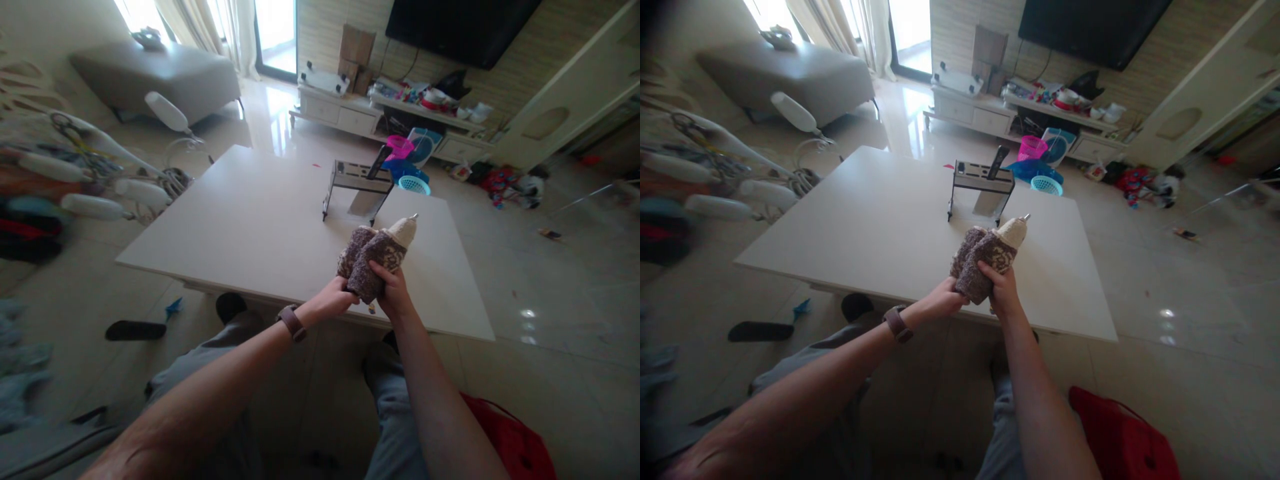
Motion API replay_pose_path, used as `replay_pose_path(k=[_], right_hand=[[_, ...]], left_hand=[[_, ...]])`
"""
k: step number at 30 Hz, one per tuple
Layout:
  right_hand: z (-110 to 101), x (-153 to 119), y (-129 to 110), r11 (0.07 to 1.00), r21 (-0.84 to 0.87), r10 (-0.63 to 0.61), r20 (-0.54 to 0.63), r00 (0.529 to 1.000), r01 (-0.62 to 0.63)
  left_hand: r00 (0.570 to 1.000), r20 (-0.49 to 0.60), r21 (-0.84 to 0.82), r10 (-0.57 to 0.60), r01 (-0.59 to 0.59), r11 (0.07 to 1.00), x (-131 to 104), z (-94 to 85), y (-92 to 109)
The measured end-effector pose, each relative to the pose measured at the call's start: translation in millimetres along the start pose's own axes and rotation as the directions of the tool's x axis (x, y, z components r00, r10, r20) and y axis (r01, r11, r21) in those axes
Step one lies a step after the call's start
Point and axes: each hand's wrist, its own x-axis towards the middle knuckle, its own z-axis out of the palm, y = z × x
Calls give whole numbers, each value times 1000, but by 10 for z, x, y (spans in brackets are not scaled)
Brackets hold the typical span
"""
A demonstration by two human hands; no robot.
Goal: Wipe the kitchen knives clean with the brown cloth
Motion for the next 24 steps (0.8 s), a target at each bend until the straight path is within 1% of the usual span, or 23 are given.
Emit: replay_pose_path(k=[4, 9, 13, 16, 20, 24], right_hand=[[0, -8, 4, 999, -43, -20, 24, 1000, 21], [-11, -2, 14, 995, -86, -38, 22, 999, 39], [-13, 11, 26, 996, -90, -25, 6, 1000, 25], [-8, 14, 30, 996, -88, -27, 26, 999, 29], [19, 18, 36, 995, -90, -33, 38, 999, 36], [50, 33, 54, 996, -83, -42, 13, 999, 42]], left_hand=[[1000, 5, -35, -10, 11, 999, -9, 15, 10], [1000, -8, -6, -1, 1, 1000, -38, 24, 41], [1000, 4, -13, -12, 12, 1000, -38, 20, 37], [1000, 1, -37, -23, 23, 999, -39, 13, 36], [1000, -9, -28, -21, 21, 999, -50, 3, 60], [999, -25, -32, -46, 45, 998, -47, 4, 75]])
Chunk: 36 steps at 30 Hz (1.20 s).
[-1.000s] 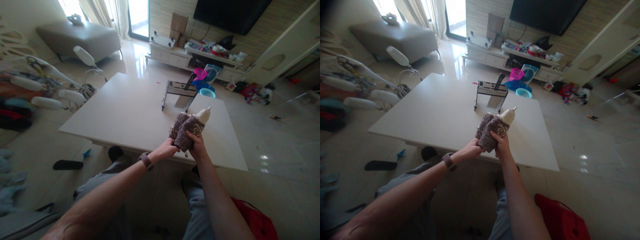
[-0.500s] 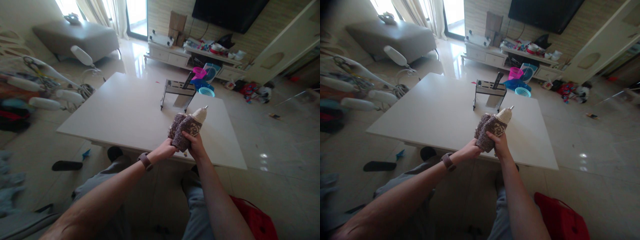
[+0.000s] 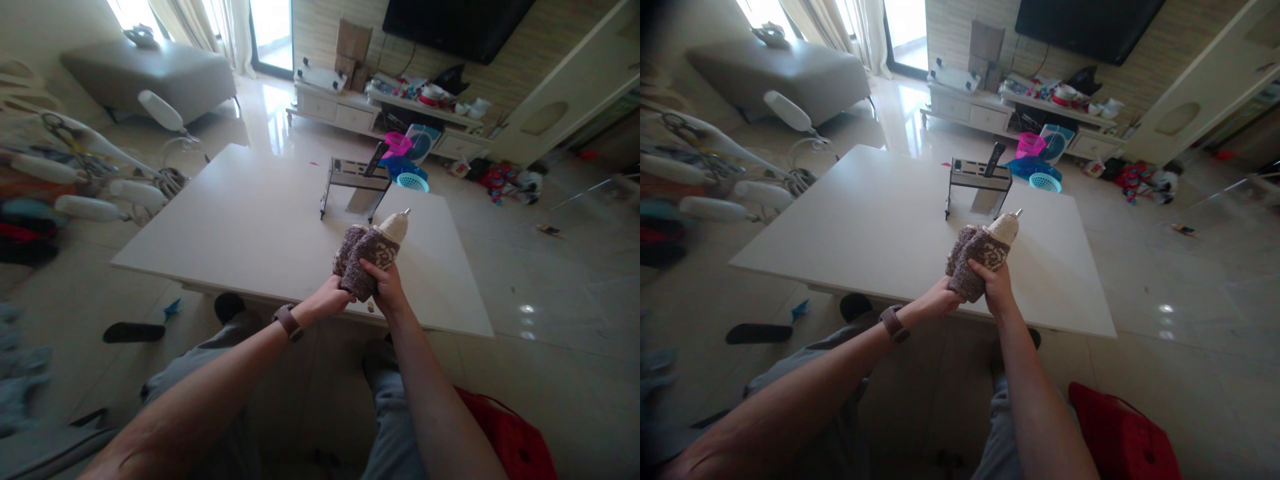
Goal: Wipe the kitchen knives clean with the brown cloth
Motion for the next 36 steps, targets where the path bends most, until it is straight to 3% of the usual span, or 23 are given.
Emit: replay_pose_path(k=[5, 13, 19, 27, 36], right_hand=[[7, 11, 27, 1000, 10, 6, -74, 997, -5], [-14, 18, 18, 1000, 12, -1, -53, 999, 1], [-32, 22, 56, 1000, 2, -4, -111, 994, 4], [-102, 69, -105, 995, 55, -68, -232, 970, 83], [-439, 240, -285, 948, 74, -252, -413, 875, 308]], left_hand=[[1000, 9, -20, 0, 0, 1000, 9, 2, -36], [1000, 24, -19, -6, 7, 1000, 40, -2, -63], [999, 33, -12, 2, -2, 1000, 57, 1, -87], [986, 89, 344, 142, -164, 924, 46, -96, -10], [977, 99, 640, 188, -208, 739, -5, -179, -7]])
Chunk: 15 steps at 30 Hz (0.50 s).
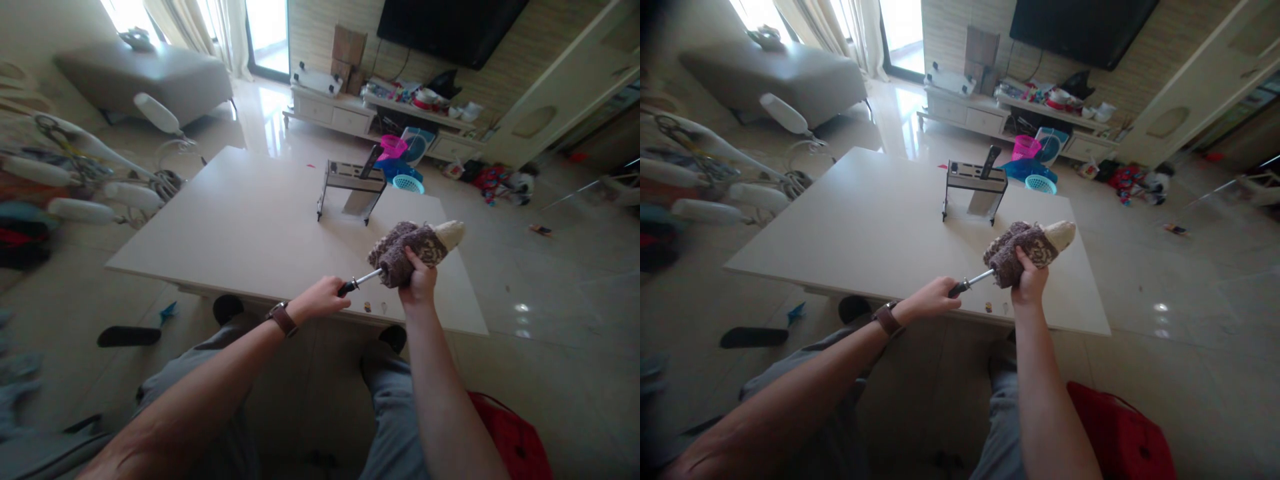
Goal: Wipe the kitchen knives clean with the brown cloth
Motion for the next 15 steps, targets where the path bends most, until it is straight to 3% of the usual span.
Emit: replay_pose_path(k=[9, 15], right_hand=[[-221, 287, 52, 991, 40, -119, -228, 966, 132], [-271, 324, 112, 998, 42, -31, -136, 990, 37]], left_hand=[[1000, 25, 43, 2, -3, 999, -41, -80, 24], [998, -33, 19, -51, 52, 998, -2, -50, 6]])
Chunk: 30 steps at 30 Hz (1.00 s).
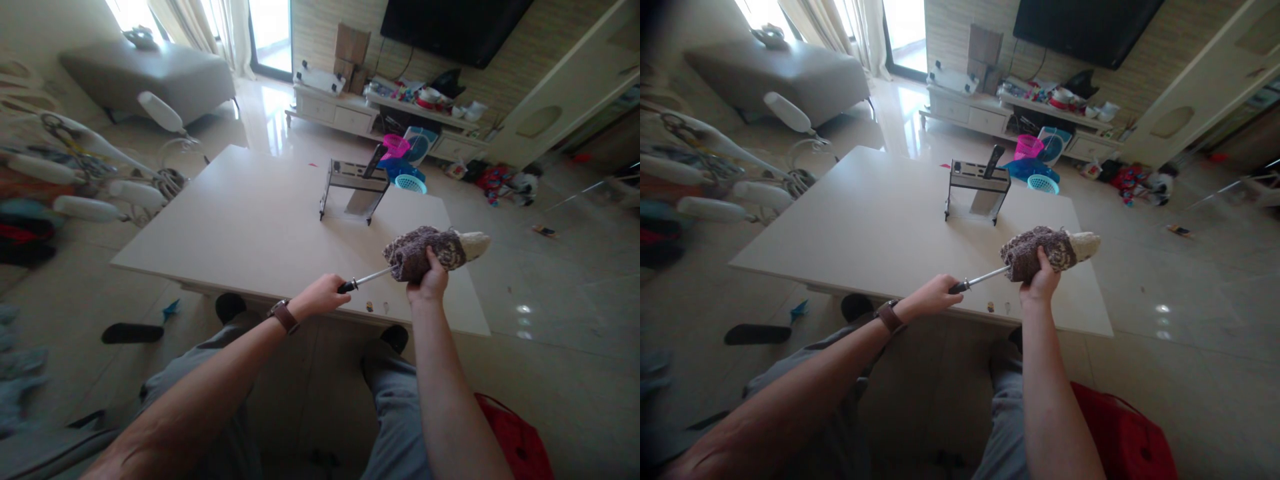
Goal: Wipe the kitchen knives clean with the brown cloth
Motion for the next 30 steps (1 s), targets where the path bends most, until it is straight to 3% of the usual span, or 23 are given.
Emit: replay_pose_path(k=[9, 15, 21, 27, 30], right_hand=[[203, -307, -4, 984, -49, 175, 145, 974, -170], [334, -602, 49, 961, -163, 260, 263, 929, -222], [380, -768, 52, 933, -211, 355, 400, 845, -292], [407, -805, 60, 932, -190, 360, 383, 851, -308], [407, -765, 27, 928, -164, 371, 358, 857, -334]], left_hand=[[999, -32, -58, -15, 14, 998, 50, 115, -8], [999, -51, -94, 15, -19, 995, 93, 156, 37], [994, -65, -290, 93, -108, 951, 136, 200, -2], [996, -43, -360, 79, -89, 929, 135, 196, -24], [999, 26, -402, 24, -12, 916, 116, 148, 16]])
